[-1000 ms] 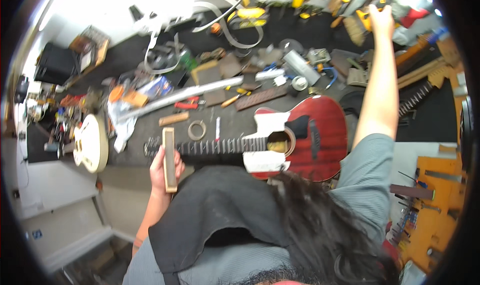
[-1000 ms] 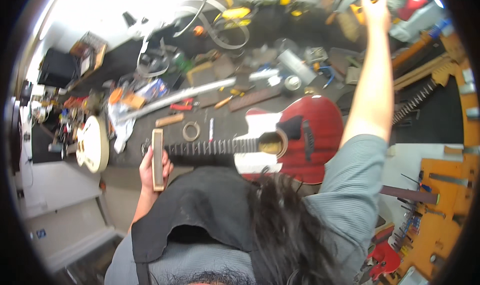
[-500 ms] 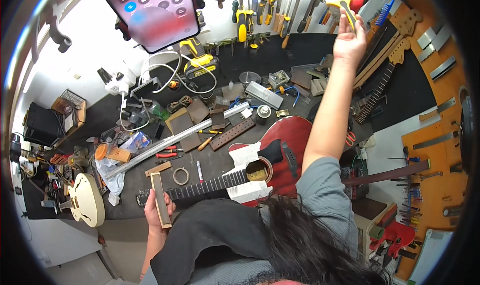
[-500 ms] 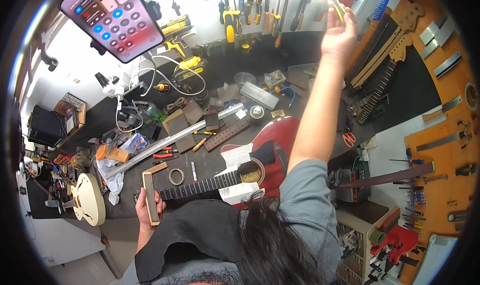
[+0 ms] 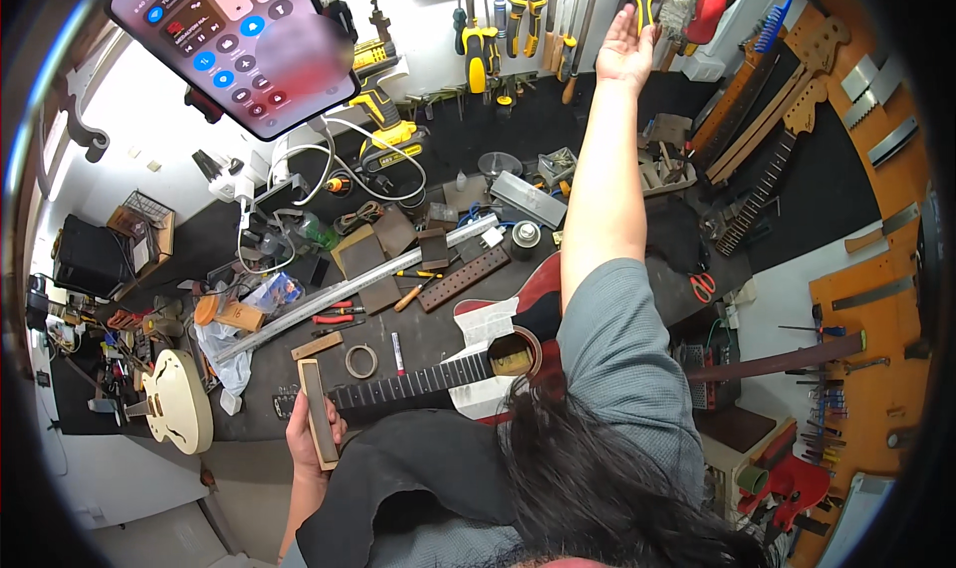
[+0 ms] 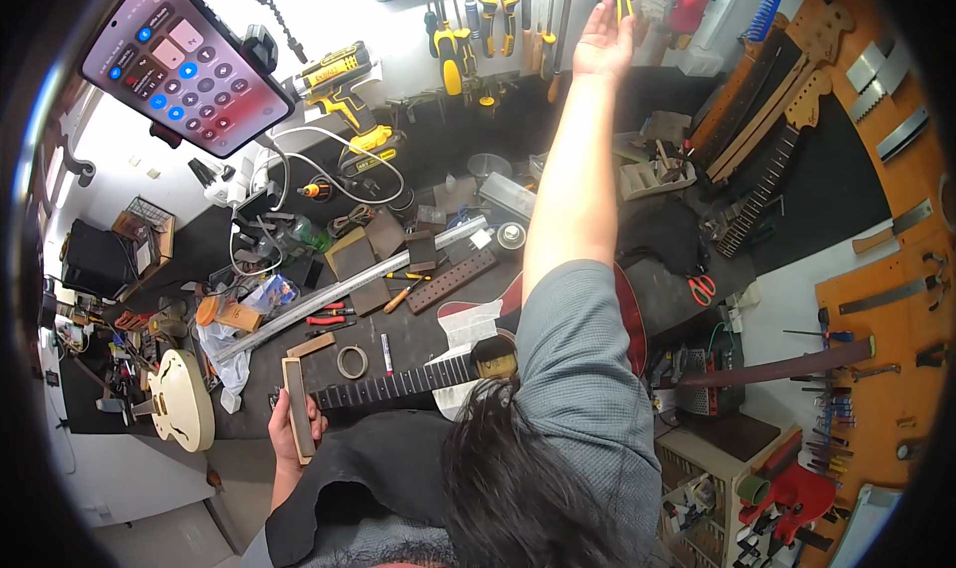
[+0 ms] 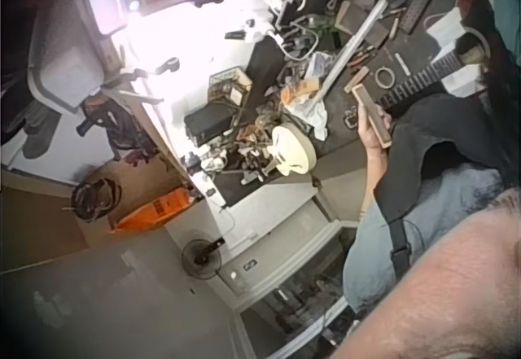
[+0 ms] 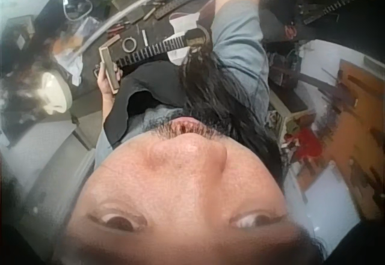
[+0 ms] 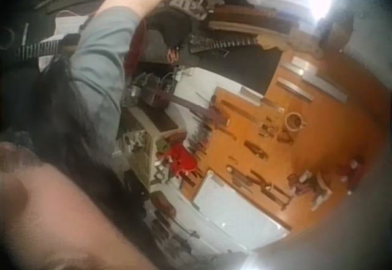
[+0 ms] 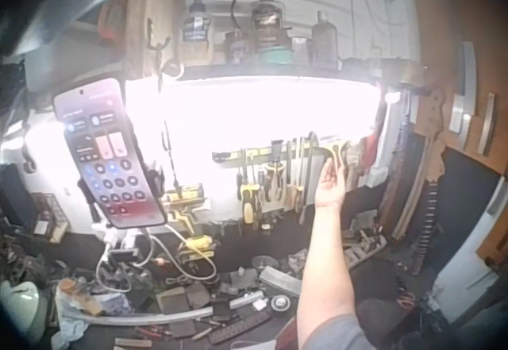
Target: The person sands the fretboard of a red acoustic guitar using a sanding block, moving back and forth along the frets. They then use a brush to sweep away dust from the fretboard. Finally, the person uses a red marker to draw lines along the fretboard edges.
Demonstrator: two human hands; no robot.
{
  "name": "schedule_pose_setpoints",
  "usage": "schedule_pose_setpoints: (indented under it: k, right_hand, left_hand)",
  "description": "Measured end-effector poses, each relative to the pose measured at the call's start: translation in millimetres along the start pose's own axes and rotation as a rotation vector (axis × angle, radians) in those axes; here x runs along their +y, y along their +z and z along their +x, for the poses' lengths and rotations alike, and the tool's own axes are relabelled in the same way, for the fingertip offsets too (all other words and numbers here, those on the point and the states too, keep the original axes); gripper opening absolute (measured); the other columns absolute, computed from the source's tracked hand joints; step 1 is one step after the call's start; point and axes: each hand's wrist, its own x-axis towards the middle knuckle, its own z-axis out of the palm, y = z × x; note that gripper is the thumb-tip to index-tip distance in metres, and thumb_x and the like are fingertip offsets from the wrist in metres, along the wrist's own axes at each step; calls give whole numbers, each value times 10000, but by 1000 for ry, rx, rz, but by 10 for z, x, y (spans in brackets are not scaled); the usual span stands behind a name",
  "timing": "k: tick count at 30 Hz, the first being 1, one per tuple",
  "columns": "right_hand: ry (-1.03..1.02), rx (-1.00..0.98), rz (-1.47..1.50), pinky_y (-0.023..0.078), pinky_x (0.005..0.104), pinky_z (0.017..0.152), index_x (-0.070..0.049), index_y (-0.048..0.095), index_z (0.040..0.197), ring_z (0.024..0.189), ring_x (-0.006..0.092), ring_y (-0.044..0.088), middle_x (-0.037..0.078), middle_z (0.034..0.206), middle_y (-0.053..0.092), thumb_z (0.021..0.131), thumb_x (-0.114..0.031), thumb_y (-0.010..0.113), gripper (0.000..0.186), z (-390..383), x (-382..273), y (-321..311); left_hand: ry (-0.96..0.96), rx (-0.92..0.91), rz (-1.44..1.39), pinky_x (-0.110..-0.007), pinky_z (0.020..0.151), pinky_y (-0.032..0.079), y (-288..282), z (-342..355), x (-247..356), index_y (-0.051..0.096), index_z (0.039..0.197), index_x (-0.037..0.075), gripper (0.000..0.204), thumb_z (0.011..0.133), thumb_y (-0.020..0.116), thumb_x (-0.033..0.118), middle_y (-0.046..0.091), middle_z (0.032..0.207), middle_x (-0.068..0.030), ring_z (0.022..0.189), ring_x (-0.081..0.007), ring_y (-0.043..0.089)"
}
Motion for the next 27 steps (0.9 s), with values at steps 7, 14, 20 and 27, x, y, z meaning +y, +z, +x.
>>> schedule_pose_setpoints:
  k: [7, 14, 20, 27]
  right_hand:
    - [26, 285, -245, 657, 406, 898, -76, 679, 1085, 1103, 229, 749, 78, 1063, 703, 1058, -273, 749, 211, 35, 9, -157]
    - [101, 255, -581, 607, 428, 846, -51, 580, 1372, 996, 250, 642, 84, 1253, 602, 1035, -188, 766, 409, 219, -89, -343]
    - [74, 183, -875, 625, 376, 720, 43, 460, 1483, 937, 269, 715, 182, 1303, 619, 1021, -101, 759, 568, 155, -40, -234]
    - [32, 143, -1061, 642, 361, 663, 50, 293, 1586, 884, 299, 763, 245, 1282, 639, 984, -29, 780, 778, 117, -12, -265]
  left_hand:
    - [28, 44, 1, -323, 495, 475, 96, -68, 17, 571, 1271, 121, 367, 1167, 448, 450, 590, 789, -71, 480, -196, 549]
    - [31, 32, -12, -331, 508, 479, 63, -77, -10, 566, 1275, 119, 371, 1163, 456, 455, 593, 796, -72, 494, -197, 556]
    - [5, 31, 40, -366, 595, 482, 131, -64, -6, 598, 991, 43, 562, 1167, 385, 532, 583, 797, -70, 507, -212, 561]
    - [15, 8, -10, -335, 507, 466, 73, -71, -47, 567, 1245, 117, 365, 1171, 437, 450, 588, 805, -75, 496, -196, 535]
